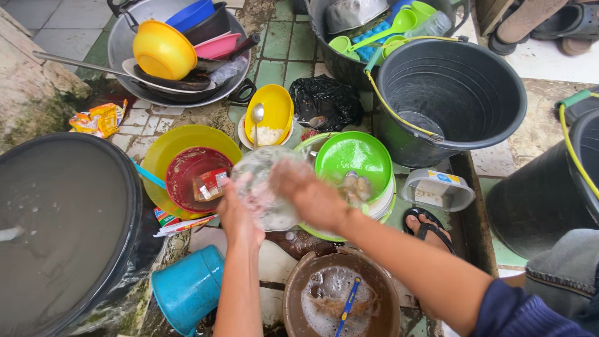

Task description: The person rinses a plastic container, sponges soap onto multiple bowls and plates, and washes them in a bucket of water.

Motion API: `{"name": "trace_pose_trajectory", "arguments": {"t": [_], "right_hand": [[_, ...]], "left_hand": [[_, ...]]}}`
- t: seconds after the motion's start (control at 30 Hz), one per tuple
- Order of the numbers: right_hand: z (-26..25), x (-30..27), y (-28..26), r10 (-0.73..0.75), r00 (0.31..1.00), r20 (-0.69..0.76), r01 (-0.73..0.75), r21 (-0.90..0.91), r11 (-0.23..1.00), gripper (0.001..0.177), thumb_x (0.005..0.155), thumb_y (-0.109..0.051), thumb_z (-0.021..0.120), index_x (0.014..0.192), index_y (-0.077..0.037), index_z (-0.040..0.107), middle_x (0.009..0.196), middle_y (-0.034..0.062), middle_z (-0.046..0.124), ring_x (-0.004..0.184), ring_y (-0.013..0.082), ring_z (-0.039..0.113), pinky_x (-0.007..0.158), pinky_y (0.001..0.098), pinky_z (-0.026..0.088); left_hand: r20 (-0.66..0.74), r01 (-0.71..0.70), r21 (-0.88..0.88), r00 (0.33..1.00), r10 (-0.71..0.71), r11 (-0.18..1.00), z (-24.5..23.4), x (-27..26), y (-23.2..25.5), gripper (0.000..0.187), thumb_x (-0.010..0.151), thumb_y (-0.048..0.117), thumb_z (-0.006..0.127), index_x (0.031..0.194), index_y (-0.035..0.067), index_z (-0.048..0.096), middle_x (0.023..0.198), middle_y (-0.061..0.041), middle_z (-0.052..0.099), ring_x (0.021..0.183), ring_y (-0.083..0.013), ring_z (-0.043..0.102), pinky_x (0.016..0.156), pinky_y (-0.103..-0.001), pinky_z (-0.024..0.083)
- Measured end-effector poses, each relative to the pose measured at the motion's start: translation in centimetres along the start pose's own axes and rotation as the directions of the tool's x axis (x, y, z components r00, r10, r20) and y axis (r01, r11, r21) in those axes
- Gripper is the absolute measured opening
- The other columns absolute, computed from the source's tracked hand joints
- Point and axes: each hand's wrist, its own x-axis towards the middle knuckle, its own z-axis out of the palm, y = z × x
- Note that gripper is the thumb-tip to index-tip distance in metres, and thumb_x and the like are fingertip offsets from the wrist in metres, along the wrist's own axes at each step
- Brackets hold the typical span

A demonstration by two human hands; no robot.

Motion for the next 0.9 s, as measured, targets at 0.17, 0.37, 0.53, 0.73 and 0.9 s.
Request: {"name": "trace_pose_trajectory", "arguments": {"t": [0.17, 0.37, 0.53, 0.73, 0.9], "right_hand": [[-2.9, 2.4, -0.9, -0.01, 1.0, -0.005, 0.01, 0.08, 0.997, 0.074, 0.084, -0.026, 0.077, 0.145, -0.001, 0.045, 0.152, 0.0282, 0.036, 0.143, 0.0466, 0.029, 0.114, 0.0597, 0.023], [-6.1, 1.3, -2.6, -0.18, 0.942, 0.282, 0.143, 0.144, 0.979, 0.069, 0.072, -0.002, 0.07, 0.14, -0.007, 0.059, 0.124, 0.0182, 0.066, 0.116, 0.0349, 0.066, 0.102, 0.046, 0.054], [-9.0, 2.6, 0.4, 0.431, 0.902, 0.007, -0.249, 0.824, 0.508, 0.029, 0.081, -0.021, 0.081, 0.104, -0.005, 0.074, 0.095, 0.0072, 0.074, 0.081, 0.0148, 0.07, 0.063, 0.0299, 0.06], [-11.1, 4.0, 3.4, 0.69, 0.495, -0.528, -0.452, 0.522, 0.724, 0.043, 0.081, -0.043, 0.084, 0.093, -0.006, 0.068, 0.08, 0.0104, 0.073, 0.071, 0.0214, 0.071, 0.066, 0.0382, 0.053], [-10.8, 5.6, 3.9, 0.542, 0.377, -0.751, -0.569, 0.274, 0.775, 0.04, 0.087, -0.049, 0.08, 0.084, -0.009, 0.072, 0.079, 0.0125, 0.071, 0.07, 0.0346, 0.066, 0.06, 0.0494, 0.047]], "left_hand": [[0.088, 0.163, 0.03, 0.982, -0.165, 0.986, 1.2, -0.3, -0.4, 0.051, 0.103, 0.047, 0.044, 0.129, 0.007, 0.061, 0.126, -0.01, 0.068, 0.111, -0.0207, 0.067, 0.093, -0.044, 0.056], [0.343, 0.412, -0.013, 0.858, -0.383, 0.911, -0.2, -1.0, 3.7, 0.065, 0.1, 0.059, 0.036, 0.133, 0.009, 0.063, 0.128, -0.014, 0.067, 0.111, -0.0274, 0.065, 0.091, -0.044, 0.053], [0.276, 0.436, -0.049, 0.871, -0.407, 0.899, 0.2, -0.4, 1.5, 0.053, 0.098, 0.056, 0.039, 0.129, 0.018, 0.059, 0.131, -0.006, 0.065, 0.112, -0.0233, 0.064, 0.089, -0.047, 0.051], [0.5, 0.24, -0.221, 0.86, -0.101, 0.945, 0.0, 0.6, 1.1, 0.033, 0.094, 0.009, 0.069, 0.126, 0.005, 0.059, 0.124, -0.018, 0.069, 0.109, -0.0284, 0.069, 0.091, -0.044, 0.056], [0.422, 0.019, -0.22, 0.903, 0.077, 0.975, 2.1, -0.7, 3.7, 0.032, 0.094, 0.005, 0.066, 0.124, -0.003, 0.058, 0.108, -0.022, 0.073, 0.097, -0.0331, 0.074, 0.09, -0.047, 0.06]]}}
